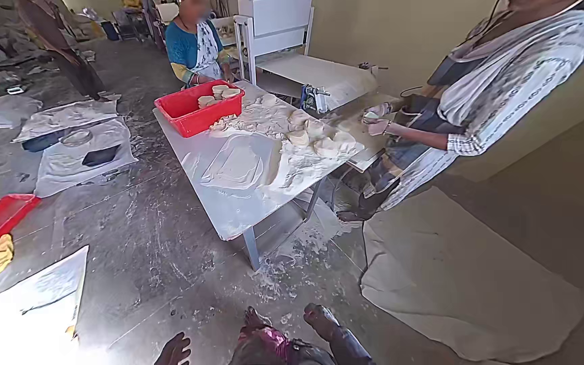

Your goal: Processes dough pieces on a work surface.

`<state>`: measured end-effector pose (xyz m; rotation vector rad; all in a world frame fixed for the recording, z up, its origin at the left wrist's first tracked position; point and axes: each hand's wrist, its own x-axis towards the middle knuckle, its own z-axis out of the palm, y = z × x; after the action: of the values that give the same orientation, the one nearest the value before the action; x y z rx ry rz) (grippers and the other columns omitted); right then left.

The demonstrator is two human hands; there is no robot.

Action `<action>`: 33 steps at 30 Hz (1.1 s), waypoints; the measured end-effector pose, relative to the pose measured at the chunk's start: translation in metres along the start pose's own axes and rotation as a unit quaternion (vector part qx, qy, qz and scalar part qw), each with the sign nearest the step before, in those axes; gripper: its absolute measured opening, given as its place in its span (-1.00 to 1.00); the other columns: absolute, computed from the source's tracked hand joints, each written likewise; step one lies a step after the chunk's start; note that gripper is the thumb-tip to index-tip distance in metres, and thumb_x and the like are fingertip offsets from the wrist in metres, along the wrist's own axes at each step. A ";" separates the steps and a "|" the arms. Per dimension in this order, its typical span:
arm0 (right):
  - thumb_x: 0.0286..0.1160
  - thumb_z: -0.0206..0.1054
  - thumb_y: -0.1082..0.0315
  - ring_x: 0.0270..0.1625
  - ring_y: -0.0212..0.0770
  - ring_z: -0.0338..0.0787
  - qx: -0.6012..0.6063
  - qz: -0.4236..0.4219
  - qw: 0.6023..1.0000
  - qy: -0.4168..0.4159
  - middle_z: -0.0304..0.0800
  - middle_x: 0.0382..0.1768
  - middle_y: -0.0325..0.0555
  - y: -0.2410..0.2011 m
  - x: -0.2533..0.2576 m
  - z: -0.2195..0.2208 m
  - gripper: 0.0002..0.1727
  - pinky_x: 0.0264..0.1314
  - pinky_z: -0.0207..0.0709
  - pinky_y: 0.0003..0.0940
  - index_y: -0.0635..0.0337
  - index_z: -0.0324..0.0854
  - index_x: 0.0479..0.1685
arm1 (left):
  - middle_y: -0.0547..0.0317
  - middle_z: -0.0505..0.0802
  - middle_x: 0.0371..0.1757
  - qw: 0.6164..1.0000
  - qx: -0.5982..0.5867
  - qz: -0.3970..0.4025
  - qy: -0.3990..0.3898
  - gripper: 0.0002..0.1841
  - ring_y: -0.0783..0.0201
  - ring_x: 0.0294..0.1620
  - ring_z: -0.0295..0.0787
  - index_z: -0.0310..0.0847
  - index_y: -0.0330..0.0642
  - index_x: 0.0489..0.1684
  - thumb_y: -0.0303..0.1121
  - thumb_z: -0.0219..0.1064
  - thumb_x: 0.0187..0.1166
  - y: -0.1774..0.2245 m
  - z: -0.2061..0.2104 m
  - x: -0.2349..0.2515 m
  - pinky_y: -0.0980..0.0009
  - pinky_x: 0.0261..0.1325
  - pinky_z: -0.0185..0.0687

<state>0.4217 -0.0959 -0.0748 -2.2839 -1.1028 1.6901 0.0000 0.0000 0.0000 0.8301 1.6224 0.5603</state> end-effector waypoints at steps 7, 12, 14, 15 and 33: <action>0.73 0.19 0.15 0.37 0.12 0.75 0.089 -0.214 0.898 0.373 0.71 0.37 0.20 -0.165 -0.002 -0.159 -0.51 0.51 0.53 0.05 0.28 0.58 0.48 | 0.20 0.88 -0.25 0.923 -0.002 0.365 -0.124 -0.58 0.46 -0.33 0.84 0.59 -0.49 0.16 -0.26 0.03 0.67 0.215 0.124 0.071 0.50 -0.23 0.80; 0.60 0.18 -0.21 0.87 0.31 0.02 0.039 -0.177 0.848 0.498 0.00 0.82 0.40 -0.217 0.076 -0.257 0.02 0.90 -0.18 0.13 0.47 0.04 0.80 | -0.21 0.72 0.42 0.844 0.128 0.474 -0.214 -0.50 0.01 0.44 0.67 0.63 -0.38 0.36 -0.16 0.23 0.61 0.295 0.242 0.126 0.12 0.38 0.63; 0.54 0.17 -0.35 0.91 0.36 -0.21 0.004 -0.118 0.861 0.495 -0.21 0.85 0.47 -0.232 0.111 -0.281 0.19 0.92 -0.47 0.16 0.53 -0.14 0.83 | -0.31 0.53 0.62 0.846 0.151 0.469 -0.202 -0.35 -0.13 0.69 0.38 0.49 -0.42 0.52 -0.08 0.26 0.57 0.314 0.290 0.144 0.01 0.65 0.32; 0.48 0.15 -0.41 0.90 0.40 -0.23 -0.010 -0.107 0.858 0.502 -0.23 0.84 0.51 -0.237 0.129 -0.288 0.24 0.91 -0.49 0.19 0.54 -0.15 0.83 | -0.34 0.44 0.68 0.855 0.156 0.456 -0.191 -0.28 -0.15 0.76 0.27 0.41 -0.45 0.59 -0.04 0.26 0.56 0.321 0.313 0.154 0.01 0.75 0.18; 0.44 0.45 0.34 0.41 0.09 0.71 -0.071 -0.308 0.949 0.006 0.71 0.35 0.18 -0.348 0.176 -0.439 -0.36 0.50 0.51 0.09 0.17 0.46 0.59 | -0.25 0.79 0.23 0.966 0.123 0.217 -0.064 -0.53 -0.04 0.27 0.74 0.59 -0.40 0.36 -0.27 0.36 0.58 0.445 0.439 0.228 0.00 0.42 0.55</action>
<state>0.6525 0.4085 0.1165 -1.7246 -1.7471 1.3711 0.5057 0.4229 0.0919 1.3990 1.4115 0.6007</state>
